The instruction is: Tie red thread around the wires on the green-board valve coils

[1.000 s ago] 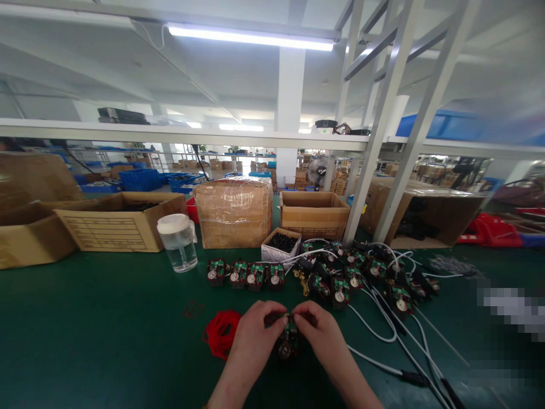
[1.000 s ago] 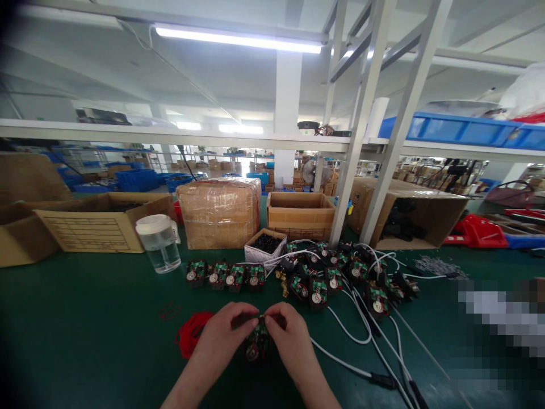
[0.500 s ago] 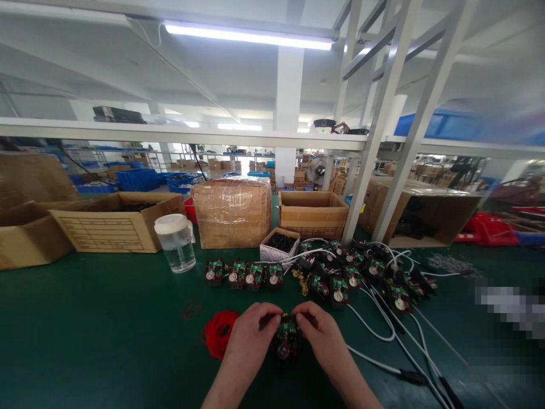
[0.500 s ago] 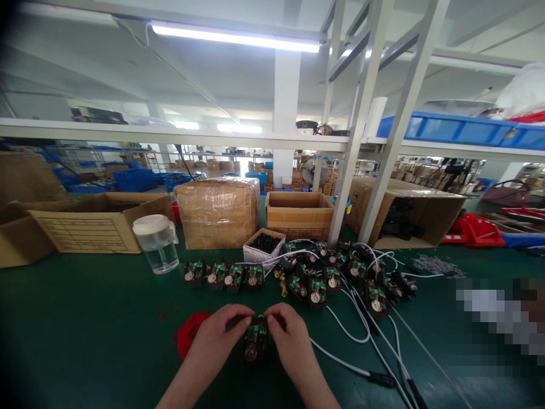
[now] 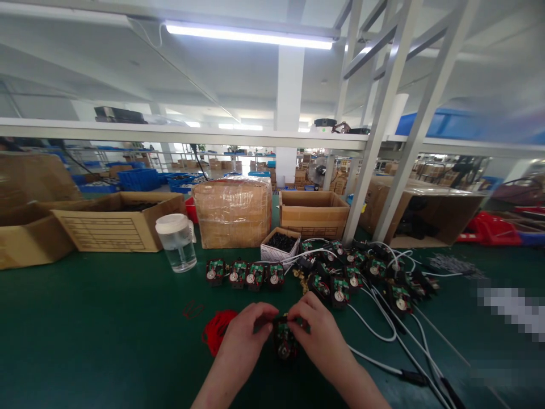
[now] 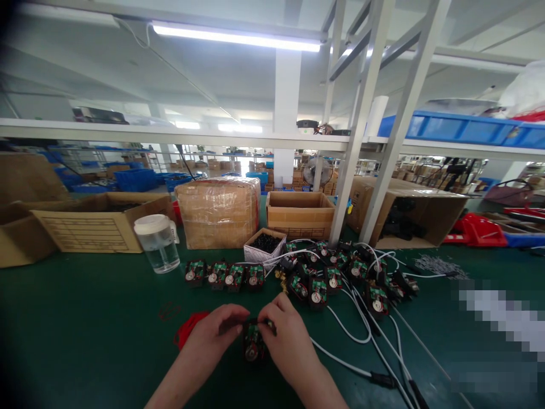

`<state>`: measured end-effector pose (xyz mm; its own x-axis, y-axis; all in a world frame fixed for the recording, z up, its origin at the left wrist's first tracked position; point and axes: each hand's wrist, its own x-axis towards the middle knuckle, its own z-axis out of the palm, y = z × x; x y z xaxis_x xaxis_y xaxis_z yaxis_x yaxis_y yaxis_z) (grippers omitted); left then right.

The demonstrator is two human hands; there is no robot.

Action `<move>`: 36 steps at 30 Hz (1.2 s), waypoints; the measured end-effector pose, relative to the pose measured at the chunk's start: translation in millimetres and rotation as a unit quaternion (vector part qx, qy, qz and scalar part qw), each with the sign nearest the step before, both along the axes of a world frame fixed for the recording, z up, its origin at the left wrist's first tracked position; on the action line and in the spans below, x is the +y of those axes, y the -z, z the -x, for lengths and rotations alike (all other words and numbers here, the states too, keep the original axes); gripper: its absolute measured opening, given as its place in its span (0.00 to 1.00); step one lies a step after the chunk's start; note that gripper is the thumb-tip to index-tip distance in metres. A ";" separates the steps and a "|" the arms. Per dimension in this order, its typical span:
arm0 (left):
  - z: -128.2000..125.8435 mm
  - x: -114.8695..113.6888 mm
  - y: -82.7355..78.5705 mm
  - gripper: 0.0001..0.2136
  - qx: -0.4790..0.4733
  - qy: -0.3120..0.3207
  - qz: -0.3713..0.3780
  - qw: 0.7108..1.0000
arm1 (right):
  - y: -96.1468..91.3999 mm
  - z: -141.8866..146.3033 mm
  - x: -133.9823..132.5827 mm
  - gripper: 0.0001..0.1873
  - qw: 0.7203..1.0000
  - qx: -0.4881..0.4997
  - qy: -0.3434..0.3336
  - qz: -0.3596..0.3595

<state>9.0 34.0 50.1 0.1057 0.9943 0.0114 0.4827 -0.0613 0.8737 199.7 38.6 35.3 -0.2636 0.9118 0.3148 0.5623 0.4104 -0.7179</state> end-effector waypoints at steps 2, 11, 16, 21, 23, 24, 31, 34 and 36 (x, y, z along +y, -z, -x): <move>-0.1 -0.9 1.3 0.13 0.002 0.000 -0.010 1.000 | -2.6 0.4 0.1 0.11 0.999 -0.041 -0.015 -0.023; -2.1 -1.5 4.5 0.11 0.031 -0.005 -0.035 0.999 | 3.9 3.9 1.3 0.09 0.986 -0.139 -0.014 -0.086; -8.9 -4.0 1.7 0.08 0.054 -0.027 -0.043 0.997 | 8.3 6.6 1.3 0.09 0.990 -0.122 -0.012 -0.076; -13.1 -5.7 1.1 0.09 0.061 -0.042 -0.049 0.996 | 11.2 4.8 1.7 0.09 0.992 -0.098 -0.010 -0.079; -13.0 -6.6 1.3 0.09 0.058 -0.044 -0.049 0.996 | 13.3 4.4 1.9 0.09 0.992 -0.092 -0.006 -0.084; -12.6 -7.1 1.4 0.09 0.054 -0.044 -0.048 0.996 | 14.4 4.5 2.0 0.08 0.992 -0.090 -0.004 -0.086; -11.5 -8.5 1.7 0.08 0.059 -0.053 -0.047 0.996 | 18.2 8.1 1.2 0.08 0.990 -0.102 0.013 -0.093; -12.6 -8.6 2.6 0.08 0.059 -0.060 -0.057 0.995 | 16.7 7.7 -0.1 0.08 0.994 -0.076 0.008 -0.078; -12.9 -8.8 4.2 0.08 0.051 -0.065 -0.067 0.994 | 14.3 7.1 -0.7 0.08 0.997 -0.042 0.000 -0.057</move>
<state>21.9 25.2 45.9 -0.0162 0.9899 0.1410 0.5803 -0.1056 0.8075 192.6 37.9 21.0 -0.2938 0.8709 0.3941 0.6178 0.4876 -0.6169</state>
